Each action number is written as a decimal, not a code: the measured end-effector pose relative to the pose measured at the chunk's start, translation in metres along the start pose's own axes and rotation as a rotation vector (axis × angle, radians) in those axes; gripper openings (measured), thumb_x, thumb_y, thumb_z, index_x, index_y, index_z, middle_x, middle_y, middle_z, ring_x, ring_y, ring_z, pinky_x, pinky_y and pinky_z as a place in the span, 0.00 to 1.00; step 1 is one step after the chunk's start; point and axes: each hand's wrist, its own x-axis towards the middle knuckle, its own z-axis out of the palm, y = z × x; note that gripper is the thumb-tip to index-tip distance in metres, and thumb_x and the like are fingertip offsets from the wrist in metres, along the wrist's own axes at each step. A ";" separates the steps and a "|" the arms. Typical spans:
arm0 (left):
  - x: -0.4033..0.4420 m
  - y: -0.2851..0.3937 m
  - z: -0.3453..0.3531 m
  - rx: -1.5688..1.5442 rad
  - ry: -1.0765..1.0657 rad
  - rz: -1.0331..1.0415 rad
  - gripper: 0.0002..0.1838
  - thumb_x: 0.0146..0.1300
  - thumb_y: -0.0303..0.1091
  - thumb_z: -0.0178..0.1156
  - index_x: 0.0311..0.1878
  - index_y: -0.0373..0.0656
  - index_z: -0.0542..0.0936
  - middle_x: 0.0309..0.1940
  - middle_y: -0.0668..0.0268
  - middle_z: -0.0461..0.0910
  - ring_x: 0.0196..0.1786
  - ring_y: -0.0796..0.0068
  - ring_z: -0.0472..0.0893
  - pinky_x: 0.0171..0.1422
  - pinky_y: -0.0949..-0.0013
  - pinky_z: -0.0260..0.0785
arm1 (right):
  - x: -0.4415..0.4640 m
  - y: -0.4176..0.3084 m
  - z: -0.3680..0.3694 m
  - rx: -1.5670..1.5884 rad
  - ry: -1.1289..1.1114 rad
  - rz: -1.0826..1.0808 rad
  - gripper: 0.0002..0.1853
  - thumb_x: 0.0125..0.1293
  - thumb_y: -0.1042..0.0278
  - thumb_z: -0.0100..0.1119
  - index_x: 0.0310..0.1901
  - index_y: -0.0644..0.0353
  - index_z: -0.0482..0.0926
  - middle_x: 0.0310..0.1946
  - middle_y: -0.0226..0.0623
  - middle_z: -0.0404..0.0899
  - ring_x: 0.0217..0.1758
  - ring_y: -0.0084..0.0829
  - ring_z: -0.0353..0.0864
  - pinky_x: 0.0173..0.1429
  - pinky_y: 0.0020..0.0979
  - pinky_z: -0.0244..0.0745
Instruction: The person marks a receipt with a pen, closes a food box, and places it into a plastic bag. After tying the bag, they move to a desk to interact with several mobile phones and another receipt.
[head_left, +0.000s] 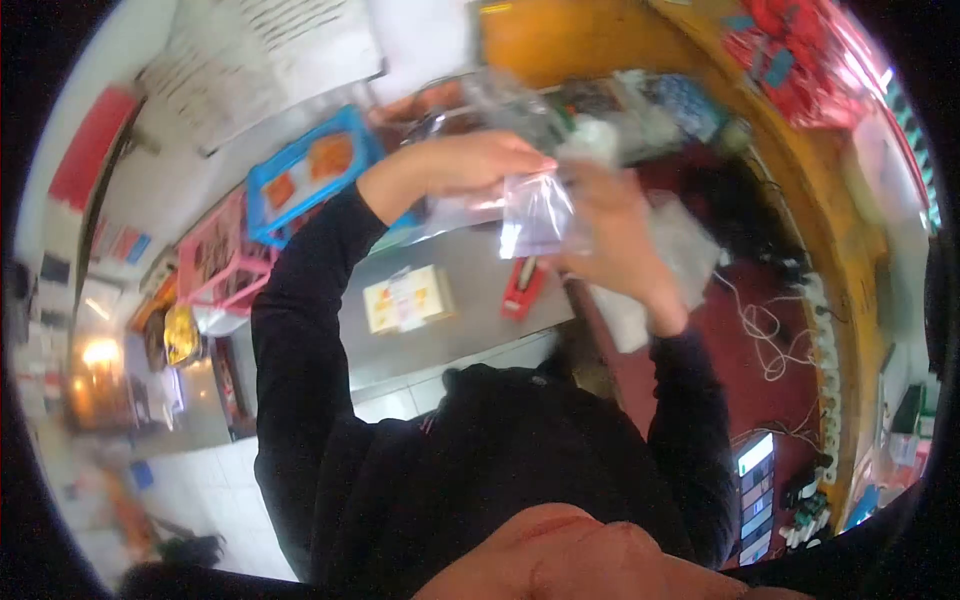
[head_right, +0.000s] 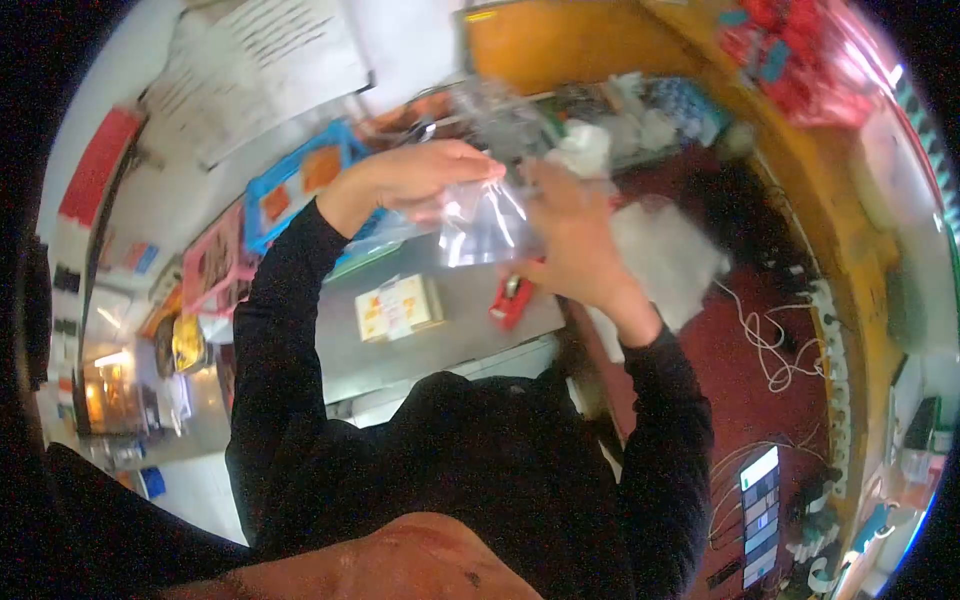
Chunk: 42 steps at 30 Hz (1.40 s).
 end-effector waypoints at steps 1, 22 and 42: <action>-0.035 -0.003 -0.013 -0.157 -0.057 -0.067 0.17 0.73 0.46 0.50 0.41 0.41 0.77 0.22 0.74 0.71 0.19 0.84 0.72 0.22 0.76 0.66 | 0.011 -0.024 0.025 0.409 -0.142 0.114 0.30 0.53 0.51 0.72 0.52 0.65 0.78 0.56 0.38 0.75 0.56 0.31 0.75 0.57 0.37 0.71; -0.267 -0.300 0.061 -1.236 1.017 0.550 0.30 0.70 0.36 0.56 0.70 0.36 0.59 0.67 0.54 0.67 0.64 0.55 0.72 0.65 0.55 0.68 | 0.101 -0.259 0.203 1.379 -0.013 0.668 0.17 0.72 0.59 0.54 0.46 0.67 0.81 0.28 0.29 0.79 0.33 0.24 0.75 0.44 0.29 0.71; -0.236 -0.441 0.059 -0.271 1.080 0.026 0.12 0.54 0.36 0.68 0.39 0.43 0.81 0.36 0.66 0.81 0.38 0.74 0.79 0.38 0.70 0.71 | 0.057 -0.271 0.225 0.627 -0.449 0.033 0.10 0.50 0.65 0.66 0.22 0.62 0.77 0.25 0.41 0.79 0.27 0.39 0.80 0.34 0.36 0.73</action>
